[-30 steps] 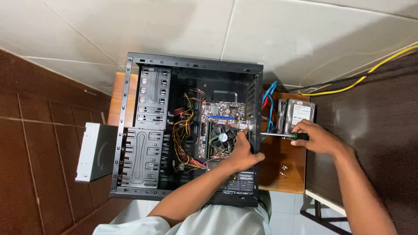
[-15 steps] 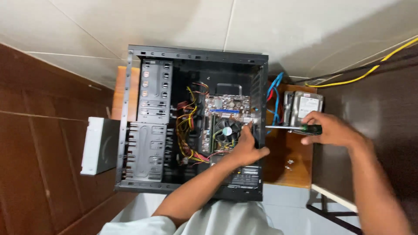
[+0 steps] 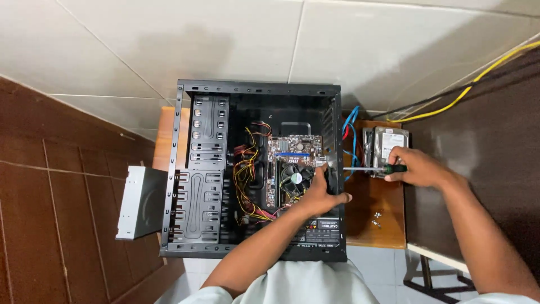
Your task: Installing a cooling fan into a computer case using a screwdriver and screws
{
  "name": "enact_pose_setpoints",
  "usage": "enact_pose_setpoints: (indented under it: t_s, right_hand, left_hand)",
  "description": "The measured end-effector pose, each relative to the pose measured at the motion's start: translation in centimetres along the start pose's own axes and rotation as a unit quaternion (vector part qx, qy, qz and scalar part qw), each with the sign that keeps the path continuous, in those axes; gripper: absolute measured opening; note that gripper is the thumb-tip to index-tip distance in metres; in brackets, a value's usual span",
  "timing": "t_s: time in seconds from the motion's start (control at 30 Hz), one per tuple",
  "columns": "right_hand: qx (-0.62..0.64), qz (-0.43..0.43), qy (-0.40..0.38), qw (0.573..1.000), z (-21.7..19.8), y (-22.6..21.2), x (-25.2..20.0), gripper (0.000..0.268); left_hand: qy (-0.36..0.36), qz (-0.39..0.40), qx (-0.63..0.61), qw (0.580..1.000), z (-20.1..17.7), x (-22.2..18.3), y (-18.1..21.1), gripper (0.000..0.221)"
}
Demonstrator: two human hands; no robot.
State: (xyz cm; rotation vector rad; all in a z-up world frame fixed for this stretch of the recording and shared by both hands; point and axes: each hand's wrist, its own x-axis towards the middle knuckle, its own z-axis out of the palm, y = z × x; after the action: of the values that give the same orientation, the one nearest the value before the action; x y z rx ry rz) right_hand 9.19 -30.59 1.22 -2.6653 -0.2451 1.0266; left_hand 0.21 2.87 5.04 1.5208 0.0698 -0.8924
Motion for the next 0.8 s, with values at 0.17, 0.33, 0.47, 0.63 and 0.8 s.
enact_pose_setpoints:
  t_s: [0.17,0.33,0.47,0.63,0.8]
  right_hand:
    - [-0.004,-0.021,-0.021,1.0,0.5,1.9,0.6,0.048]
    - [0.018,0.044,-0.056,0.997,-1.0,-0.8,-1.3,0.056]
    - [0.033,0.019,-0.03,0.999,-1.2,-1.9,-1.7,0.056]
    - [0.069,-0.032,0.075,0.994,-0.1,-1.0,-2.0,0.053]
    - [0.09,-0.032,0.078,0.992,-0.7,-2.4,-2.9,0.042]
  left_hand:
    - [-0.002,-0.052,-0.005,0.999,0.0,-1.1,1.9,0.104]
    - [-0.001,-0.048,0.003,0.999,0.3,-0.4,1.6,0.095]
    - [-0.003,-0.082,0.005,0.997,0.3,-1.3,3.1,0.098]
    - [0.014,-0.012,0.014,1.0,0.7,1.4,-1.5,0.096]
    - [0.013,-0.014,0.007,1.0,0.5,0.9,-0.8,0.095]
